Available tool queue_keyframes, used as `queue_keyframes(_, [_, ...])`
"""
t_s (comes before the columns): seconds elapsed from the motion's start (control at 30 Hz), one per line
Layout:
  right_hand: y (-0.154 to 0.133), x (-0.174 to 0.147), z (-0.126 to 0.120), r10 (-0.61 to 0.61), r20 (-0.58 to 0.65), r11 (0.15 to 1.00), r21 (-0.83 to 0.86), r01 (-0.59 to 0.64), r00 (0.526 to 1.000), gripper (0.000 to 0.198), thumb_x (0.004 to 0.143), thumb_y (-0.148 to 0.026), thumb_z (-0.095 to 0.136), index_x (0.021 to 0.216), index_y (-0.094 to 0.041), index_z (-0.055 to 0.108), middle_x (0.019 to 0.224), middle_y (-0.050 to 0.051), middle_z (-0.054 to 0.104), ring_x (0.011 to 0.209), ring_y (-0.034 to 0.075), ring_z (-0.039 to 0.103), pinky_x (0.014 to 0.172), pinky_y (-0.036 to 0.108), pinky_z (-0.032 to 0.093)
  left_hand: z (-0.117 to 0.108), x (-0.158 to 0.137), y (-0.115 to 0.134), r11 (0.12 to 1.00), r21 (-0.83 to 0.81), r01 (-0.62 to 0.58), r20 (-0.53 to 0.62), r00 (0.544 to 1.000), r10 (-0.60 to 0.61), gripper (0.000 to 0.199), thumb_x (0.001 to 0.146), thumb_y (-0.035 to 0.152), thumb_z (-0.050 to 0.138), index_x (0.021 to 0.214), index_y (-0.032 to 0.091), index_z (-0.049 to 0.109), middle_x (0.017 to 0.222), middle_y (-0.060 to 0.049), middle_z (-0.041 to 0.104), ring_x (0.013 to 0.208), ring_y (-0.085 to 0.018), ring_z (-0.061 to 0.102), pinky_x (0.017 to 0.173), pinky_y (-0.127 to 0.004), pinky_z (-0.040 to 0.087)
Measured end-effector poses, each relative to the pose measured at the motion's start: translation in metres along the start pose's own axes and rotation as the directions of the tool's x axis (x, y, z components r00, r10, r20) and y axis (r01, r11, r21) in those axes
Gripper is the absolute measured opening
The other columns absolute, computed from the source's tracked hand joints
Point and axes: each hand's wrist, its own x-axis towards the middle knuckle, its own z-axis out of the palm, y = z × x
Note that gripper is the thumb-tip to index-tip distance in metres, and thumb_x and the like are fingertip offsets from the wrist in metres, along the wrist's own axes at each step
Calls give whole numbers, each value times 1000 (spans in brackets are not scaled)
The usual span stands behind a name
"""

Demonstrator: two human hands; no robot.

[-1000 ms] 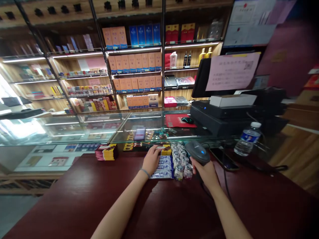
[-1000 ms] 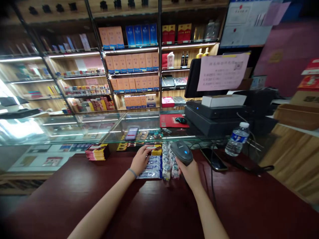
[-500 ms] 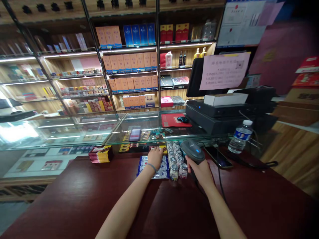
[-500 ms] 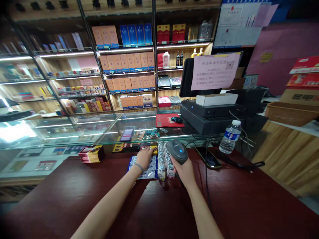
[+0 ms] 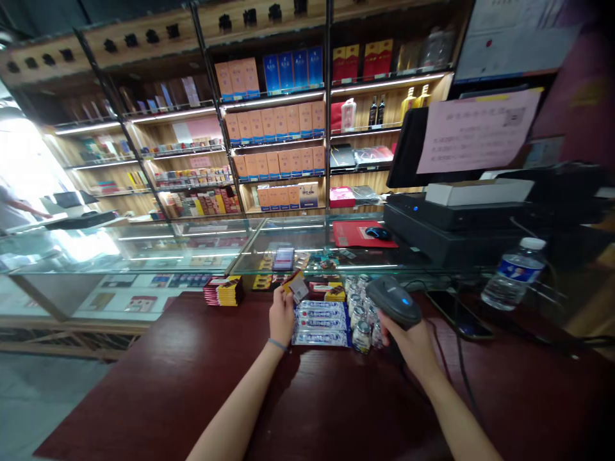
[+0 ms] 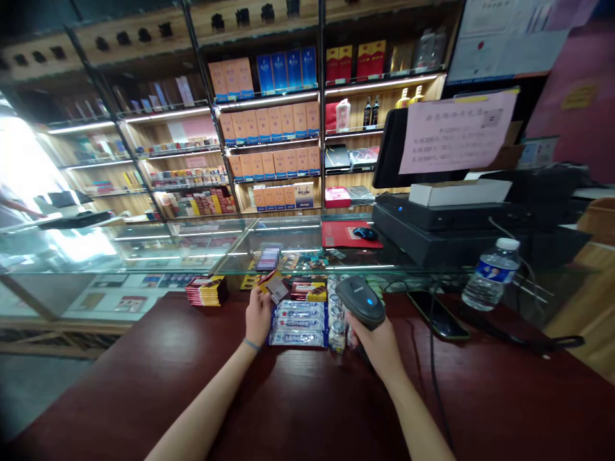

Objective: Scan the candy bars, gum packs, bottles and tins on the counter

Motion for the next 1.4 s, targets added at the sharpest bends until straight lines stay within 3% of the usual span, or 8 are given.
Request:
queue_keyframes(0.13, [8,-8,19,54,71,998,26,-56,996,33,79,-55,70,72,-24,59,51,-3,59,42,15,52,48,30,46,-11,-3,-9,810,-520,272,50,956,-289,39,84,50,69,105,22,51,97,-6,72,83,-19,72,76,-33,58])
queue_keyframes(0.23, [10,-18,36,86,121,996,10,-88,989,33,76,-49,73,95,-24,61,57,-4,63,40,14,49,44,28,43,-18,-2,-14,690,-660,296,60,937,-345,46,79,46,76,109,22,51,109,-7,71,93,-19,72,88,-38,58])
queue_keyframes(0.4, [14,-29,49,-8,339,994,-96,43,941,45,80,-36,69,121,-24,55,89,2,74,77,21,70,66,29,53,-22,-1,-20,629,-727,274,25,927,-375,44,81,41,76,113,24,51,117,-8,70,104,-20,71,96,-43,56])
queue_keyframes(0.57, [30,-30,50,-117,502,968,-134,210,857,47,84,-29,64,129,-22,52,116,10,74,104,28,70,88,36,55,-22,-3,-21,625,-735,264,32,934,-356,39,87,39,71,118,26,51,126,-10,67,112,-22,69,101,-46,55])
queue_keyframes(0.77, [35,-31,49,-123,509,955,-173,241,852,46,83,-30,66,127,-23,57,111,9,75,107,31,70,90,39,54,-23,-3,-21,616,-750,240,26,942,-335,38,89,38,69,121,28,52,129,-11,66,117,-24,67,104,-50,52])
queue_keyframes(1.0, [45,-27,47,-128,475,971,-119,207,871,43,84,-31,66,124,-22,54,110,8,74,100,26,71,82,33,56,-23,0,-27,558,-782,277,11,902,-433,39,80,35,79,107,22,54,113,-8,71,100,-18,71,95,-41,57])
queue_keyframes(1.23, [48,-22,49,29,355,993,-118,14,934,45,80,-41,69,119,-22,59,89,5,76,82,27,73,67,33,57,-35,16,-15,689,-693,212,-151,892,-426,45,73,40,82,105,18,59,94,-3,71,78,-13,69,74,-27,56])
queue_keyframes(1.4, [34,-22,49,35,219,995,-97,-14,975,47,73,-45,72,114,-23,64,77,4,74,76,28,73,54,31,53,-74,46,-17,870,-486,81,-382,876,-295,42,80,43,74,111,15,67,96,-7,74,82,-17,71,74,-28,56])
